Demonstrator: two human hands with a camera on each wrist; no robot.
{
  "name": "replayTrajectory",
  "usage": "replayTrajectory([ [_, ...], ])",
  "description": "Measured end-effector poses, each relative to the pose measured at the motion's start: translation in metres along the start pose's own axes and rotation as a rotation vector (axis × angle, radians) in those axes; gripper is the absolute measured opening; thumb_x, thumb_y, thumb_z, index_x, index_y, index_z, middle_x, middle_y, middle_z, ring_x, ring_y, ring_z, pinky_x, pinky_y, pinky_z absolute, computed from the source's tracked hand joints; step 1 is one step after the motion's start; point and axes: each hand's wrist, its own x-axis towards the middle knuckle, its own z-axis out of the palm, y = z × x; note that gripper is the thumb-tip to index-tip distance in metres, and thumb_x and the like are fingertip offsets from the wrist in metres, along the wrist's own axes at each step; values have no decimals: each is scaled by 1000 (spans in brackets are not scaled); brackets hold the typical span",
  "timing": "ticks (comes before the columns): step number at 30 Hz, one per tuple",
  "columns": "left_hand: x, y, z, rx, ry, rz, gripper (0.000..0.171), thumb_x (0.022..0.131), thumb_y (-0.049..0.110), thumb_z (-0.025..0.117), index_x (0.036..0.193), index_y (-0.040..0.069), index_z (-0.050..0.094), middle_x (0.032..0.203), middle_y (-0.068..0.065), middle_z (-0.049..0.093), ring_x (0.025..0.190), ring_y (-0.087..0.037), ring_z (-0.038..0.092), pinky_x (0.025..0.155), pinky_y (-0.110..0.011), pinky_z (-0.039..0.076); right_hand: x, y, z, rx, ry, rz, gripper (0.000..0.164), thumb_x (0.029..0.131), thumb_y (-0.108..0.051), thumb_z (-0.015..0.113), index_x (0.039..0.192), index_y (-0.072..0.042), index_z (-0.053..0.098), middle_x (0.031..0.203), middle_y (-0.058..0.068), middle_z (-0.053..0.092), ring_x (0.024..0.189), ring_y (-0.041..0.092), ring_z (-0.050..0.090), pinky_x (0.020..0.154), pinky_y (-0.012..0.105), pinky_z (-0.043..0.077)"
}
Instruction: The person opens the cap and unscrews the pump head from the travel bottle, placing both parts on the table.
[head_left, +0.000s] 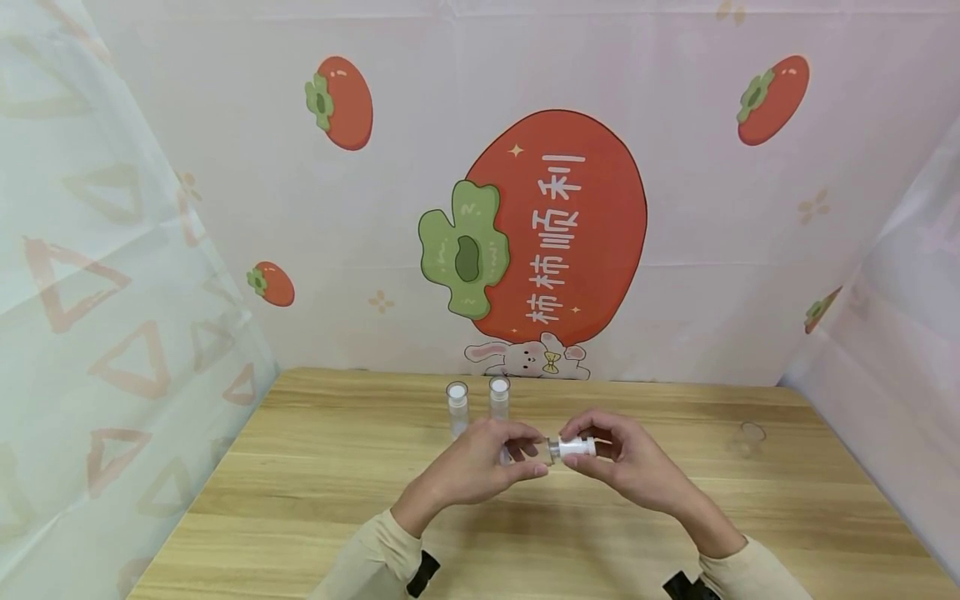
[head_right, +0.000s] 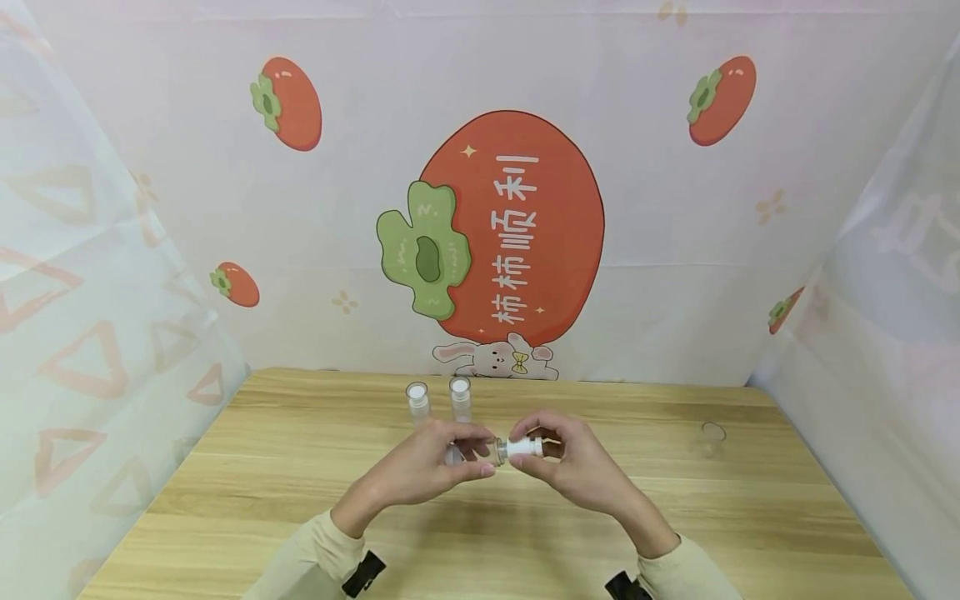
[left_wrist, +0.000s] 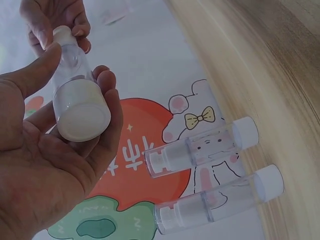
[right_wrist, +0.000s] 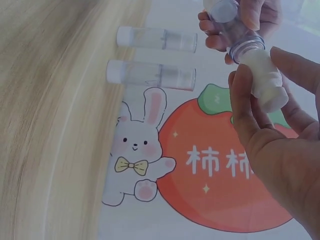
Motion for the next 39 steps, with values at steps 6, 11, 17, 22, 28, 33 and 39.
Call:
replayTrajectory([
  [6, -2, -4, -1, 0, 8, -34, 32, 92, 26, 78, 117, 6, 73, 103, 1, 73, 86, 1, 63, 81, -23, 55, -2, 0, -4, -20, 26, 0, 22, 91, -5, 75, 110, -3, 65, 107, 12, 64, 91, 21, 64, 78, 32, 58],
  [11, -6, -6, -3, 15, 30, -61, 33, 91, 26, 78, 118, 8, 73, 106, 1, 73, 88, 1, 64, 82, -23, 54, -4, 3, -10, -24, 69, 35, 33, 89, -3, 77, 119, -1, 63, 115, 16, 63, 97, 21, 64, 80, 30, 59],
  [17, -8, -9, -6, 18, 58, -74, 32, 91, 26, 78, 118, 8, 73, 103, 2, 72, 89, -2, 64, 84, -31, 57, -8, 8, -18, -39, 104, 98, 39, 88, -3, 77, 124, 3, 64, 120, 18, 62, 98, 19, 63, 80, 29, 58],
  [22, -9, -12, -7, 8, 69, -77, 34, 92, 26, 78, 119, 6, 72, 105, -4, 73, 91, -6, 65, 84, -30, 57, -14, 14, -27, -69, 134, 149, 38, 89, -4, 77, 124, 4, 65, 117, 17, 62, 95, 18, 63, 80, 28, 58],
  [28, -9, -14, -8, -1, 74, -79, 35, 92, 28, 78, 118, 6, 72, 105, -4, 73, 91, -7, 66, 85, -30, 56, -19, 20, -38, -118, 169, 210, 38, 90, -9, 77, 124, 2, 65, 111, 13, 67, 95, 23, 64, 79, 27, 57],
  [33, -10, -14, -8, -9, 73, -79, 35, 91, 27, 78, 118, 6, 72, 105, -6, 73, 91, -8, 66, 84, -30, 56, -22, 30, -49, -194, 214, 228, 37, 89, -9, 78, 122, 2, 64, 108, 11, 67, 93, 23, 64, 80, 27, 56],
  [39, -10, -14, -8, -10, 74, -77, 35, 91, 27, 78, 118, 5, 72, 105, -7, 73, 91, -8, 66, 85, -31, 56, -26, 44, -60, -248, 280, 233, 39, 88, -3, 78, 122, 8, 62, 106, 15, 67, 93, 17, 64, 78, 26, 57],
])
